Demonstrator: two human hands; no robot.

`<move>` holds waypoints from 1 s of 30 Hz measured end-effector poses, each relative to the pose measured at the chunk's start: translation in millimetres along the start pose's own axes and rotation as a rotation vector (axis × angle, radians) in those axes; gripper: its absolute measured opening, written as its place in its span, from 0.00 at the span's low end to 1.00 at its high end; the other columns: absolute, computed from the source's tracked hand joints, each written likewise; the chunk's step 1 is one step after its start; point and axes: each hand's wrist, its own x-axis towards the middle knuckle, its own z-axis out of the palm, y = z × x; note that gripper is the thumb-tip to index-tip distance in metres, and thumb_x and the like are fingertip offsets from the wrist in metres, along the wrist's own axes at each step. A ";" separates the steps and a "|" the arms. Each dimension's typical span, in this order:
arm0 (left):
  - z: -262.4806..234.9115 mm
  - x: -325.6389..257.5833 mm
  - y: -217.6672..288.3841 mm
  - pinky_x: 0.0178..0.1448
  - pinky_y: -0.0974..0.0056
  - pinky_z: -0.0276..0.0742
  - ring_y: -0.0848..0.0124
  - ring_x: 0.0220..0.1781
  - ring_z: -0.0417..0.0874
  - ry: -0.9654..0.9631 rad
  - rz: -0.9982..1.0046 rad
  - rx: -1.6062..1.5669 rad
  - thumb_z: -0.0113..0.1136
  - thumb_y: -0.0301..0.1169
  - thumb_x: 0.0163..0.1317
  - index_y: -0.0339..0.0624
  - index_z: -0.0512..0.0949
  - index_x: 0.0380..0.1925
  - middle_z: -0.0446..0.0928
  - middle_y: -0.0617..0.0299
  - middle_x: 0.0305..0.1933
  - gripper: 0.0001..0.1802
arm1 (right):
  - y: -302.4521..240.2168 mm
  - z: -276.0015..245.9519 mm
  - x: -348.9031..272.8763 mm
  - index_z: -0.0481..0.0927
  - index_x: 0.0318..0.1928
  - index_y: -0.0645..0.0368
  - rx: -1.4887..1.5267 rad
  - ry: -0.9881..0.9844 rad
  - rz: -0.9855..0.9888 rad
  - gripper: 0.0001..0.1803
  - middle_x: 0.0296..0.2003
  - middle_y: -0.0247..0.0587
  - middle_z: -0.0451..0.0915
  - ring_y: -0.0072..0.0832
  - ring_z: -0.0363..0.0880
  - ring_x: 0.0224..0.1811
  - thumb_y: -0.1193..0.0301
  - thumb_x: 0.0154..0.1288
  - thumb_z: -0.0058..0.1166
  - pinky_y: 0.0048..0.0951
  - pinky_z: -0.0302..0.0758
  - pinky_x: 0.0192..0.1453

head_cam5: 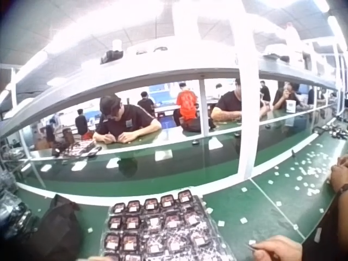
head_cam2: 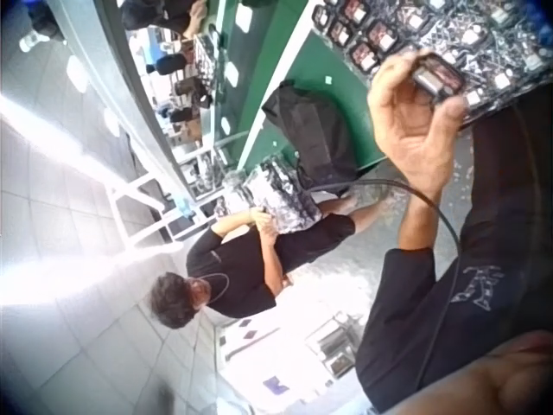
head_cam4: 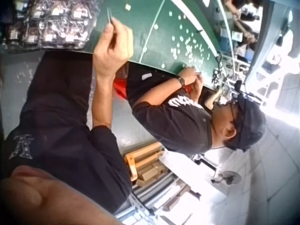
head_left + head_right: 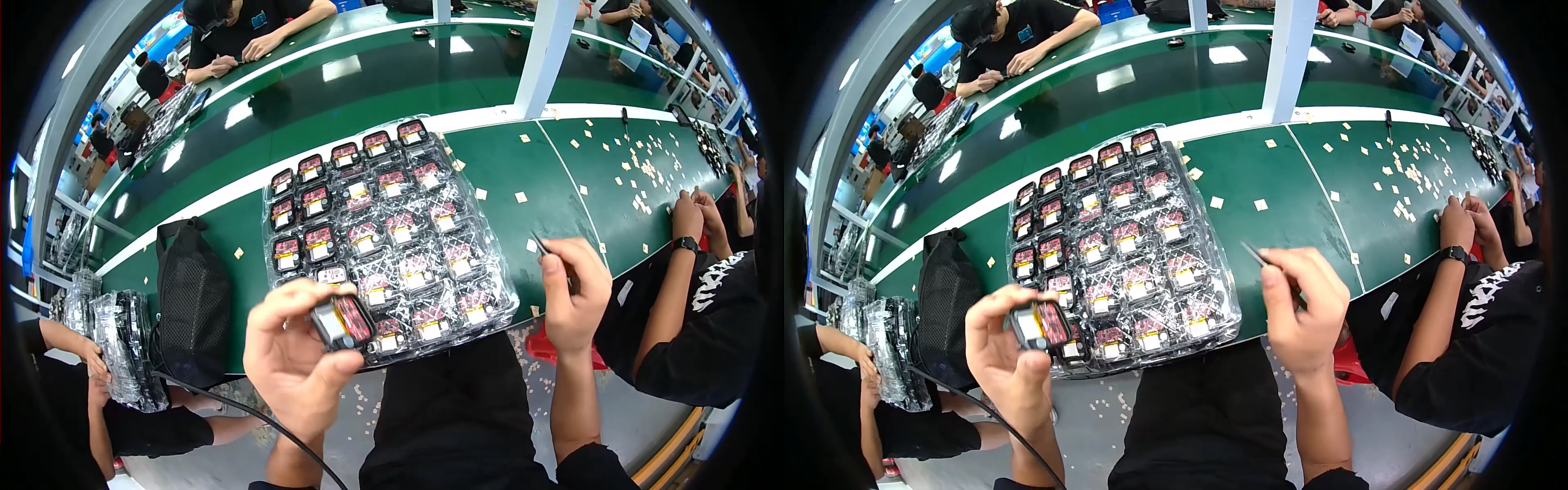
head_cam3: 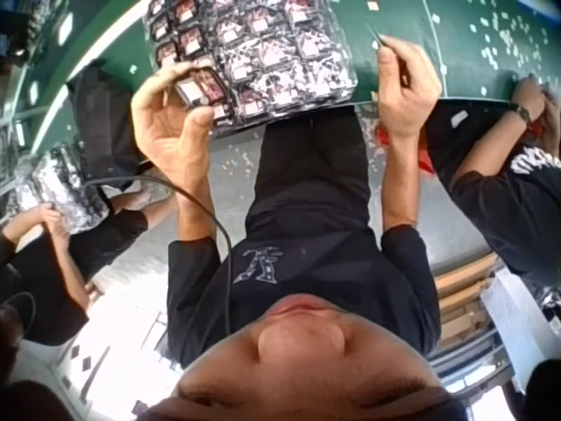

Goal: Assemble small electronic components by applying adhesive pieces.

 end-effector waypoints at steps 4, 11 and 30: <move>-12.9 54.0 -13.4 0.58 0.64 0.82 0.68 0.55 0.81 -0.122 0.058 0.397 0.72 0.15 0.56 0.33 0.77 0.47 0.72 0.52 0.59 0.20 | 40.2 5.7 -0.9 0.83 0.44 0.71 0.204 -0.006 0.274 0.07 0.30 0.35 0.79 0.15 0.72 0.28 0.78 0.71 0.59 0.19 0.67 0.32; -18.0 125.8 -39.9 0.49 0.65 0.79 0.70 0.42 0.82 -0.326 0.140 1.067 0.74 0.22 0.55 0.33 0.78 0.33 0.80 0.58 0.40 0.12 | 40.6 7.0 -2.7 0.82 0.44 0.71 0.299 -0.048 0.380 0.07 0.31 0.31 0.77 0.12 0.68 0.28 0.77 0.73 0.58 0.19 0.64 0.30; -0.6 107.8 -46.7 0.64 0.52 0.74 0.49 0.55 0.82 -0.574 0.351 1.432 0.69 0.35 0.62 0.32 0.83 0.49 0.83 0.48 0.51 0.20 | 37.1 9.5 -2.5 0.84 0.42 0.68 0.130 -0.073 0.259 0.06 0.24 0.33 0.71 0.16 0.61 0.22 0.77 0.69 0.61 0.25 0.57 0.26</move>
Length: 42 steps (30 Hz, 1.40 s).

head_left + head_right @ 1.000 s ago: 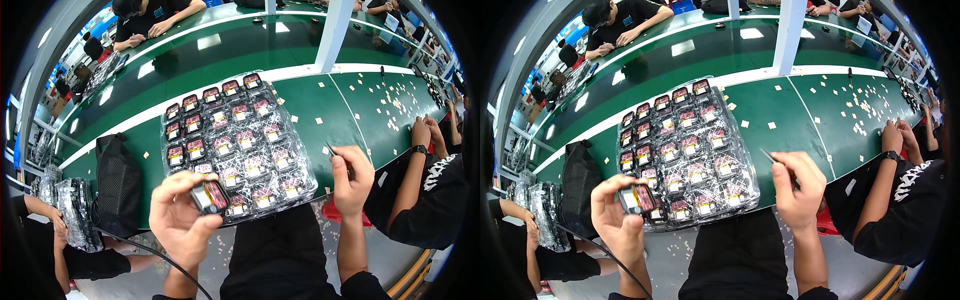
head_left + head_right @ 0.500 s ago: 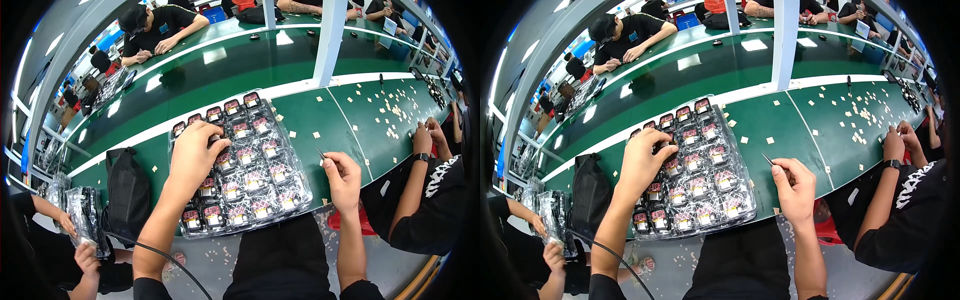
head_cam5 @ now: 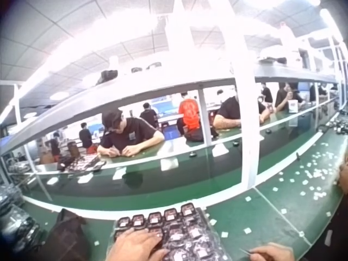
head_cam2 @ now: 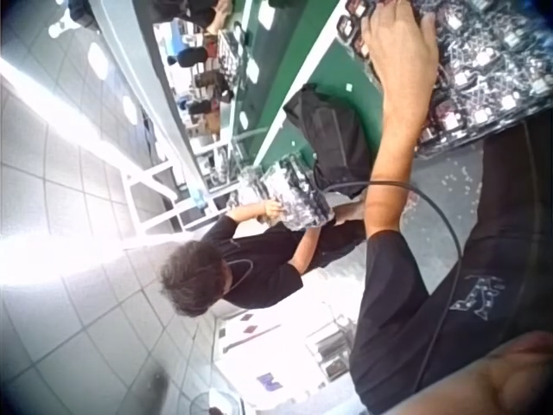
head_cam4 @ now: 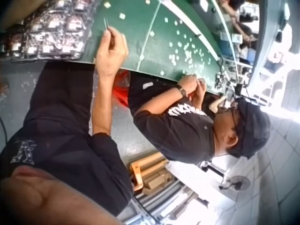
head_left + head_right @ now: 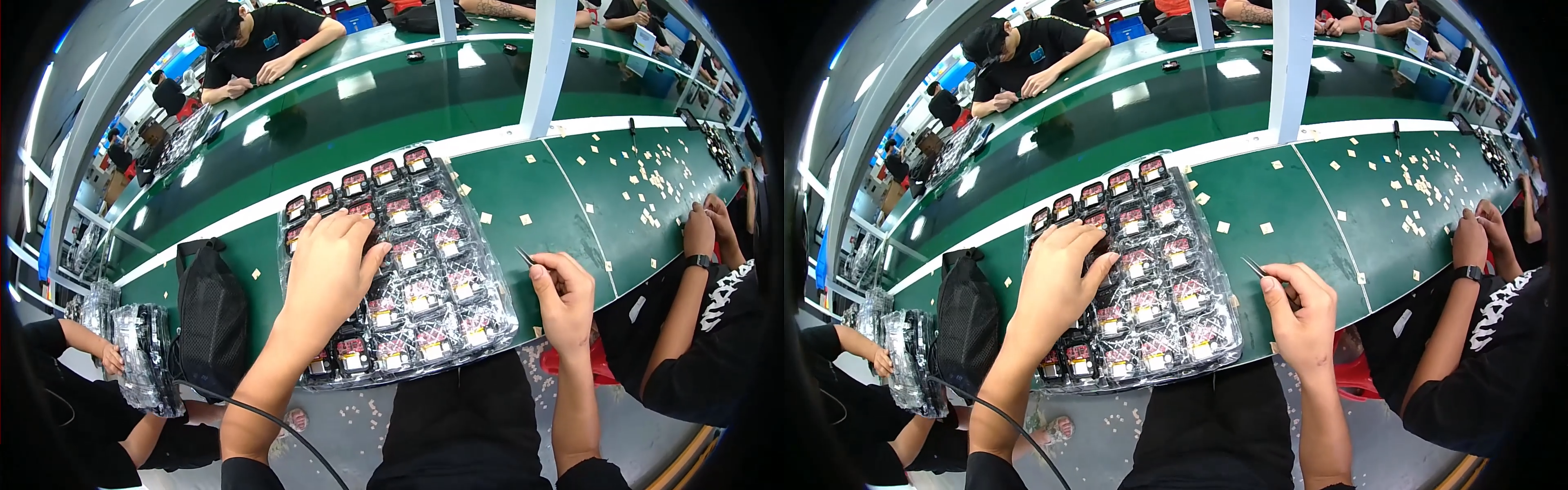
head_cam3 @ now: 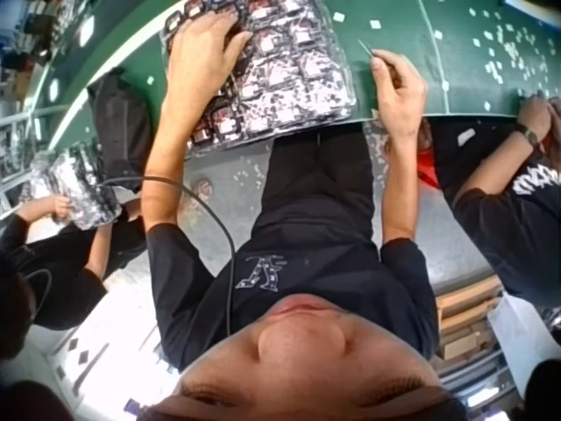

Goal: Assemble small electronic components by applying adhesive pieces.

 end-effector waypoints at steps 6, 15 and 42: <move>-4.9 0.8 -5.0 0.65 0.53 0.75 0.50 0.57 0.82 -0.008 -0.007 -0.065 0.71 0.34 0.61 0.33 0.83 0.48 0.83 0.47 0.52 0.19 | -0.4 -0.8 0.0 0.84 0.41 0.68 -0.018 -0.001 -0.001 0.06 0.24 0.33 0.71 0.17 0.62 0.22 0.76 0.68 0.62 0.26 0.57 0.26; -3.8 21.9 -87.8 0.58 0.66 0.77 0.69 0.53 0.84 0.368 -0.480 -0.640 0.58 0.39 0.76 0.31 0.82 0.48 0.83 0.56 0.48 0.18 | 1.4 -1.1 2.2 0.84 0.41 0.69 -0.008 0.002 0.014 0.06 0.25 0.34 0.73 0.17 0.62 0.22 0.77 0.68 0.62 0.25 0.58 0.26; 66.7 -15.7 -153.9 0.73 0.59 0.71 0.58 0.65 0.80 0.636 -0.699 -1.376 0.46 0.43 0.81 0.24 0.75 0.57 0.80 0.44 0.57 0.27 | -0.5 11.4 1.1 0.83 0.43 0.71 -0.105 0.073 0.145 0.09 0.28 0.34 0.79 0.14 0.69 0.25 0.75 0.72 0.60 0.22 0.66 0.28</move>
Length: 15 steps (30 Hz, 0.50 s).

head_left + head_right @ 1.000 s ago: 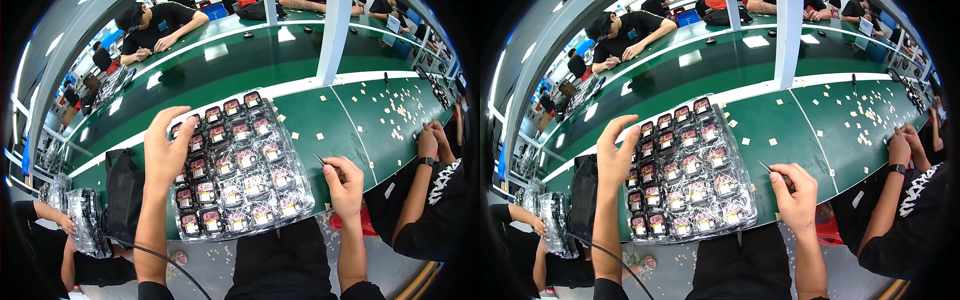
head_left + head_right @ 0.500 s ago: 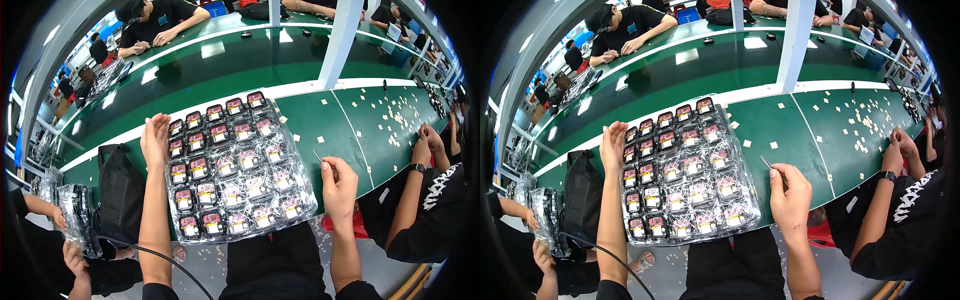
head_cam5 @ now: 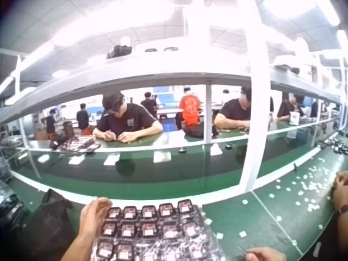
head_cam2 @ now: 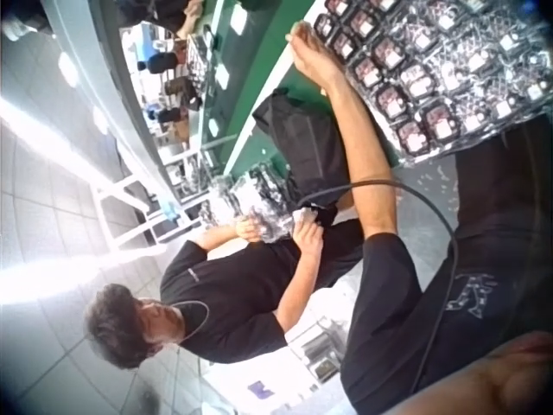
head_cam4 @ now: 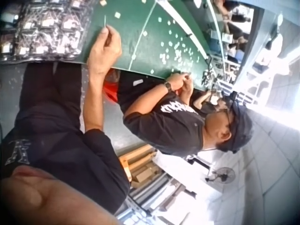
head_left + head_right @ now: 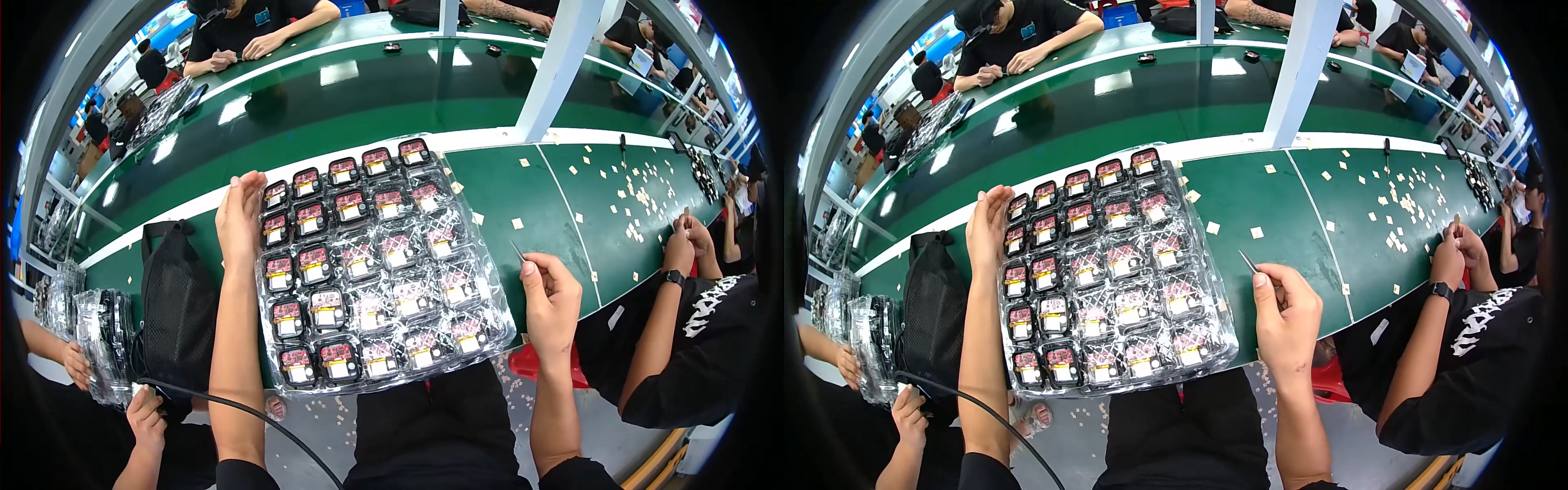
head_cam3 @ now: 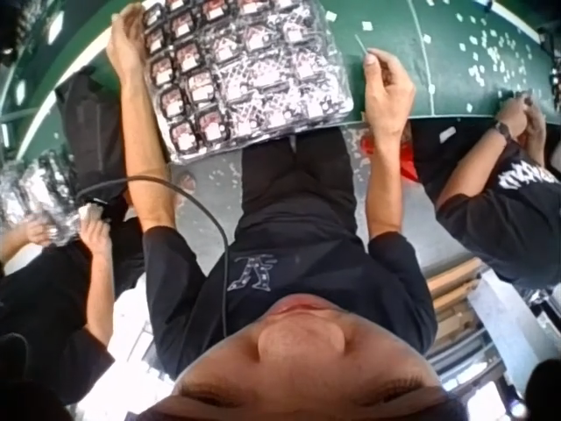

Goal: Assemble small electronic components by applying adhesive pieces.

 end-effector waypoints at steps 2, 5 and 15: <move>-2.6 0.7 -1.3 0.73 0.59 0.71 0.60 0.65 0.80 -0.036 -0.002 0.063 0.48 0.40 0.80 0.25 0.77 0.56 0.81 0.46 0.58 0.24 | -0.9 -0.1 -0.4 0.83 0.43 0.71 0.002 0.000 -0.001 0.09 0.28 0.34 0.79 0.14 0.69 0.25 0.75 0.71 0.60 0.22 0.65 0.28; -5.0 0.4 -2.8 0.72 0.61 0.73 0.63 0.63 0.81 -0.044 -0.006 0.033 0.51 0.36 0.79 0.27 0.79 0.54 0.82 0.48 0.56 0.20 | 1.8 0.9 -0.2 0.83 0.43 0.71 0.022 -0.002 0.008 0.08 0.28 0.34 0.79 0.14 0.68 0.24 0.75 0.71 0.60 0.22 0.65 0.28; -7.8 1.5 -5.4 0.65 0.66 0.78 0.67 0.59 0.83 -0.044 -0.013 0.009 0.56 0.25 0.74 0.28 0.80 0.53 0.83 0.51 0.55 0.13 | 4.9 0.1 -1.1 0.83 0.44 0.70 0.020 0.002 -0.014 0.08 0.28 0.35 0.80 0.14 0.68 0.23 0.76 0.71 0.60 0.23 0.64 0.27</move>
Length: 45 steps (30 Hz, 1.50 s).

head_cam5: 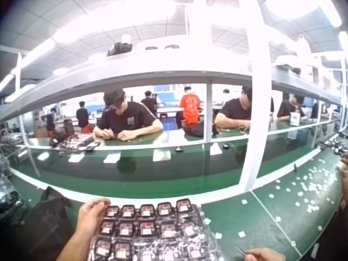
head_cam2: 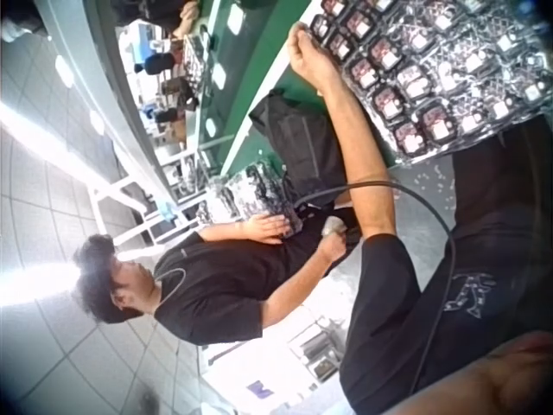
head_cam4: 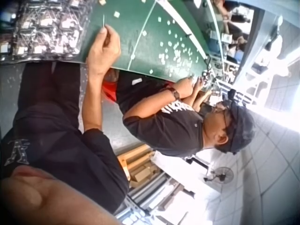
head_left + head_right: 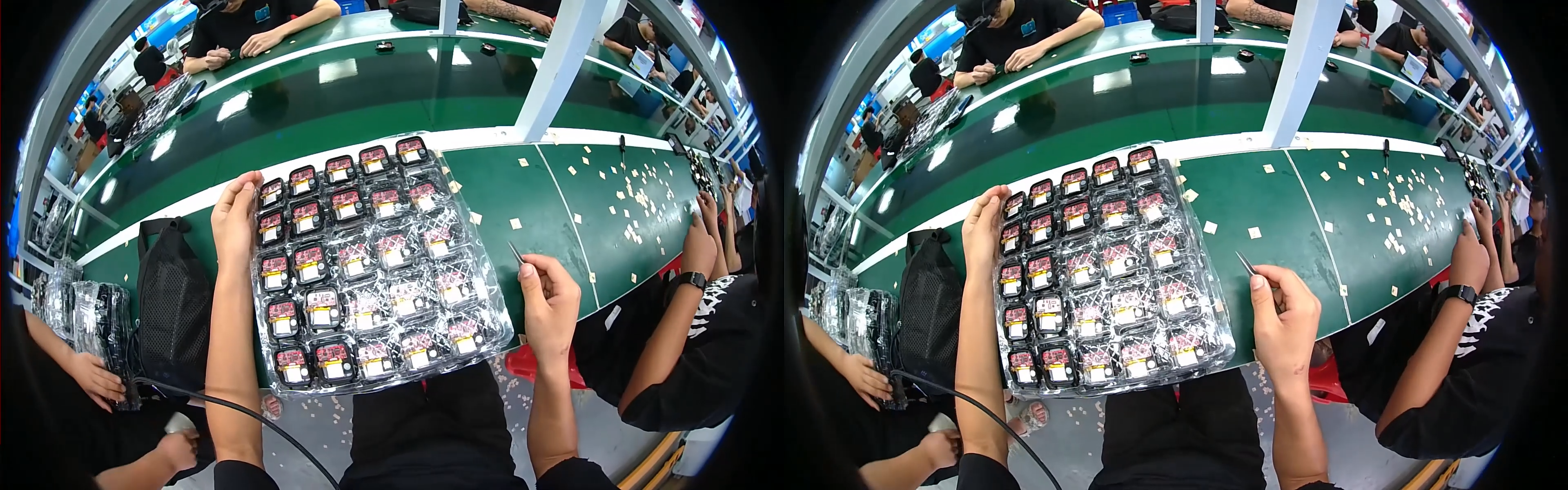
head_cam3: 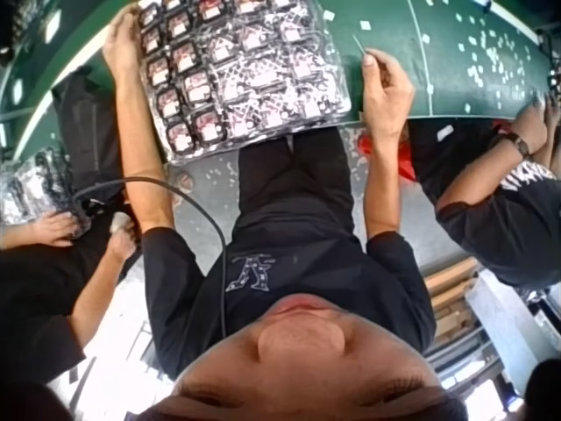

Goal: Assemble small electronic components by applying adhesive pieces.

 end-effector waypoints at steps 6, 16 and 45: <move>1.2 -1.6 1.7 0.67 0.65 0.77 0.66 0.61 0.82 -0.010 -0.016 0.006 0.55 0.22 0.72 0.28 0.78 0.55 0.82 0.51 0.56 0.14 | 0.2 -0.4 -0.2 0.83 0.44 0.70 -0.019 0.001 -0.008 0.08 0.29 0.36 0.80 0.15 0.69 0.24 0.76 0.71 0.59 0.23 0.65 0.28; 6.3 -8.7 8.9 0.71 0.62 0.73 0.64 0.67 0.78 -0.048 0.013 0.044 0.54 0.20 0.71 0.29 0.76 0.57 0.79 0.49 0.61 0.16 | -3.3 -1.0 -0.9 0.84 0.44 0.70 -0.007 -0.011 0.005 0.08 0.29 0.36 0.81 0.14 0.70 0.24 0.75 0.71 0.59 0.22 0.65 0.27; 25.2 -44.3 67.4 0.77 0.56 0.60 0.59 0.73 0.72 -0.134 0.344 0.528 0.58 0.31 0.72 0.31 0.77 0.60 0.76 0.50 0.66 0.20 | -10.3 -17.4 5.4 0.80 0.47 0.64 -0.333 0.091 -0.345 0.08 0.38 0.49 0.81 0.47 0.83 0.34 0.80 0.69 0.56 0.41 0.77 0.37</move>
